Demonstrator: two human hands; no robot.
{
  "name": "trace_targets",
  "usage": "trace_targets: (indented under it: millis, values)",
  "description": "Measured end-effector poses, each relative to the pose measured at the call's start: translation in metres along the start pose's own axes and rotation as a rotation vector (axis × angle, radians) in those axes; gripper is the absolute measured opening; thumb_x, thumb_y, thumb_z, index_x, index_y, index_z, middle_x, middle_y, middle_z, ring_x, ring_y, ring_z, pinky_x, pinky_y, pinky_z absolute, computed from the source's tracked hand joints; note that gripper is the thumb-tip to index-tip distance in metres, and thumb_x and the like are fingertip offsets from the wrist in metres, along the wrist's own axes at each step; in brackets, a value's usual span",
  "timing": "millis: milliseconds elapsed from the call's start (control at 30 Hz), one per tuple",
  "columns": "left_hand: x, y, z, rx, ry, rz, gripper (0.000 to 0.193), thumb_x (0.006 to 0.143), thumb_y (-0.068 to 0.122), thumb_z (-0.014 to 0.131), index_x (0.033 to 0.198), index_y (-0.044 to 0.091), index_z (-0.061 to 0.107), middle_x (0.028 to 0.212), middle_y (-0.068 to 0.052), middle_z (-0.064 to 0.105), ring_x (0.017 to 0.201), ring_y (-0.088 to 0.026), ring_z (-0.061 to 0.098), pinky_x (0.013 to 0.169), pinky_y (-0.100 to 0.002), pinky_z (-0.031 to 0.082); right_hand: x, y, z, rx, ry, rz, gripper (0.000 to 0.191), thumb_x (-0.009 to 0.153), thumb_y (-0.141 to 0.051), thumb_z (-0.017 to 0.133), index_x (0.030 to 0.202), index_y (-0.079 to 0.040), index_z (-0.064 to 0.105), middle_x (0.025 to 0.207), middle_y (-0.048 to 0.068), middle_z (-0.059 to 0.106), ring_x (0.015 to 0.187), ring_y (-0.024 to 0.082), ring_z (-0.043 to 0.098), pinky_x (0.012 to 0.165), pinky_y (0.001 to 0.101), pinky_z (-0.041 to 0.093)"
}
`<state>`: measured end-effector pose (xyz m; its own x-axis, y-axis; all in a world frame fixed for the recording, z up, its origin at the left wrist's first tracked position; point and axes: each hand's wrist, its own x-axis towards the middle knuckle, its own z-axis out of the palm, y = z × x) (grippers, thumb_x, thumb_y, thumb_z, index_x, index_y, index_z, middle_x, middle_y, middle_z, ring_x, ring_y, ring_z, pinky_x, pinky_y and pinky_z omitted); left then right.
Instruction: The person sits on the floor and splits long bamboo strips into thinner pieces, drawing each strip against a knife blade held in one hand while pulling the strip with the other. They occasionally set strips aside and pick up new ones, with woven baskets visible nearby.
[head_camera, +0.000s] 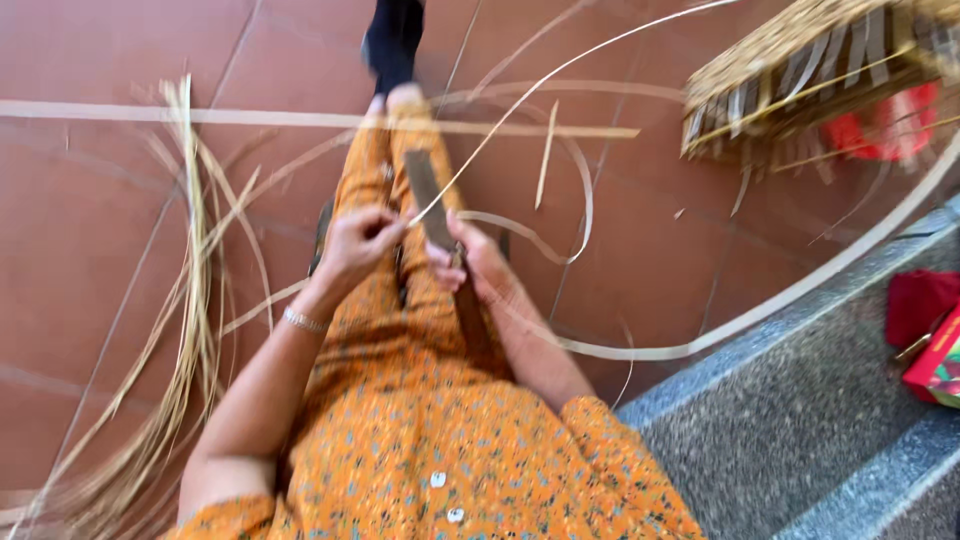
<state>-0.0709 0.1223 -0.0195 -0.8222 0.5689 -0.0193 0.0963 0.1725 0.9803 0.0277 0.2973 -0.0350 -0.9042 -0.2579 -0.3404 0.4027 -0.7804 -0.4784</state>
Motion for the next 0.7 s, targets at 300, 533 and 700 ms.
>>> trace_targets:
  millis: [300,533,700]
  values:
    - [-0.020,-0.032,-0.001,-0.173,-0.003,-0.145,0.018,0.096,0.015,0.079,0.091,-0.001,0.073,0.075,0.006,0.064,0.066,0.000,0.051,0.055,-0.019,0.042,-0.008,0.028,-0.006,0.023,-0.053,0.000,0.041,0.112,-0.045,0.038,0.131,-0.011,0.051,0.074,0.006,0.051,0.046,0.012,0.040,0.043,0.0274,0.038]
    - [-0.023,-0.028,-0.016,-0.185,-0.039,-0.170,0.026,0.095,0.019,0.081,0.102,-0.002,0.067,0.085,-0.007,0.067,0.072,-0.014,0.063,0.062,-0.029,0.052,-0.007,0.033,-0.018,-0.059,-0.014,-0.046,0.031,0.114,-0.039,0.043,0.122,-0.010,0.052,0.074,0.008,0.053,0.046,0.012,0.041,0.043,0.0276,0.037]
    - [-0.021,-0.009,-0.035,0.504,0.127,0.459,0.046,0.085,0.020,0.082,0.125,0.003,0.065,0.125,-0.018,0.063,0.119,-0.040,0.057,0.105,-0.053,0.041,-0.004,0.036,-0.023,-0.173,0.069,0.049,0.030,0.112,-0.036,0.048,0.127,-0.011,0.053,0.072,0.008,0.053,0.044,0.012,0.042,0.041,0.0265,0.036]
